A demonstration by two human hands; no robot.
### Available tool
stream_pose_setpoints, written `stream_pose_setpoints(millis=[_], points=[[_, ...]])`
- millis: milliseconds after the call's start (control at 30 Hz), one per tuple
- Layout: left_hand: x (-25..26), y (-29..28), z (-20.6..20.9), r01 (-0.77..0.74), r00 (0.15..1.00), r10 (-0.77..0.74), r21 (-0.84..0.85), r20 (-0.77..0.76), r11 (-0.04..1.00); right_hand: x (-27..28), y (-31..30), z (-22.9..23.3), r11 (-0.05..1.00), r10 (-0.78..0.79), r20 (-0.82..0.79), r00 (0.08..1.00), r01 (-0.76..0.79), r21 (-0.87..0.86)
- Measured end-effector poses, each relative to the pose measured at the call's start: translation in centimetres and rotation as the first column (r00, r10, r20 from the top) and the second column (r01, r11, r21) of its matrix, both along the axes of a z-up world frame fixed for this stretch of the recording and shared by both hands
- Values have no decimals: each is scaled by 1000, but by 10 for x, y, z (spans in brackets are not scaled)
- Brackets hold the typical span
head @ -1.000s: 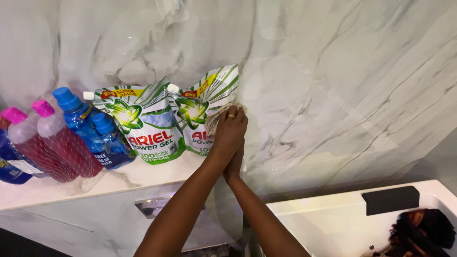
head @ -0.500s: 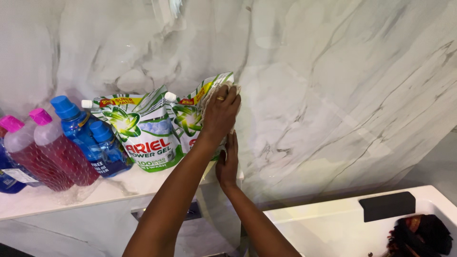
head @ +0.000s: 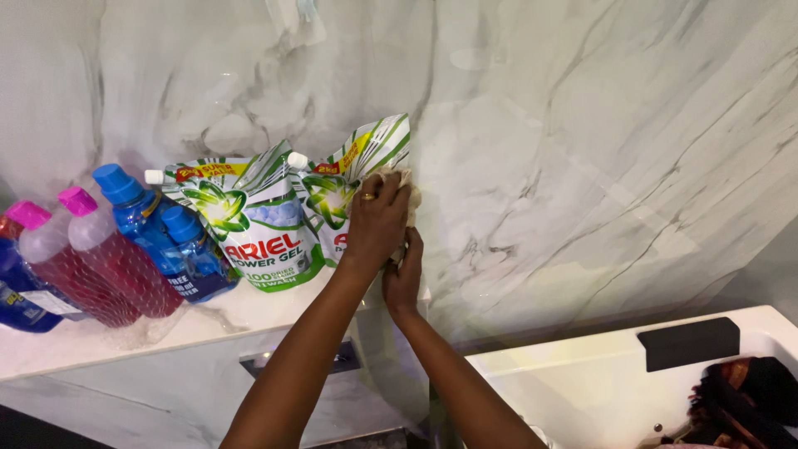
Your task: The person wipes various laundry detergent refill pouches and a blue plastic bottle with a cloth.
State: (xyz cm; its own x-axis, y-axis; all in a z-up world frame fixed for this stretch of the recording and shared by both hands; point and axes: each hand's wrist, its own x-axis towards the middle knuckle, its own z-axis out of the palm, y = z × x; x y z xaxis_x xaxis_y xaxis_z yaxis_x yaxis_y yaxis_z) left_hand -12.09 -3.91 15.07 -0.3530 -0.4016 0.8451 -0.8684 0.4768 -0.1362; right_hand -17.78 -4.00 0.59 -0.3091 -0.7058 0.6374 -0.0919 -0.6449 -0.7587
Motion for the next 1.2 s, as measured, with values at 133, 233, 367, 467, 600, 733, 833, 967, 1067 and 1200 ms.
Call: stream_pose_setpoints(millis=[133, 233, 367, 467, 600, 733, 833, 967, 1067, 1200], points=[[0, -6, -6, -27, 998, 27, 8, -61, 1000, -1, 0, -1, 999, 1, 65, 998, 3, -50], [3, 1, -19, -67, 997, 69, 37, -32, 997, -1, 4, 1, 999, -41, 53, 998, 42, -24], [12, 21, -46, -59, 998, 59, 35, 1, 998, 1, -2, -2, 976, 95, 237, 967, -138, 170], [19, 33, -65, -51, 998, 52, 32, -26, 998, 4, -9, -9, 904, 246, 536, 807, -391, 174], [32, 41, -80, -47, 991, 49, 23, -124, 999, 8, -2, -6, 985, -98, -102, 990, 111, 133], [50, 41, -95, -51, 966, 64, 55, -252, 997, 10, 10, 9, 966, -225, -374, 899, 256, 35], [62, 46, -105, -32, 912, 85, 138, -401, 990, 10, 16, 14, 977, -215, -444, 870, 191, -99], [75, 48, -114, -3, 818, 128, 219, -561, 976, 8, 20, 11, 987, -120, -541, 833, 41, -157], [79, 49, -116, 97, 713, 110, 252, -693, 963, 8, 18, 7, 971, -121, -605, 787, -33, -237], [77, 51, -110, 183, 598, 71, 223, -798, 958, 6, 22, 4, 965, -62, -625, 778, -113, -237]])
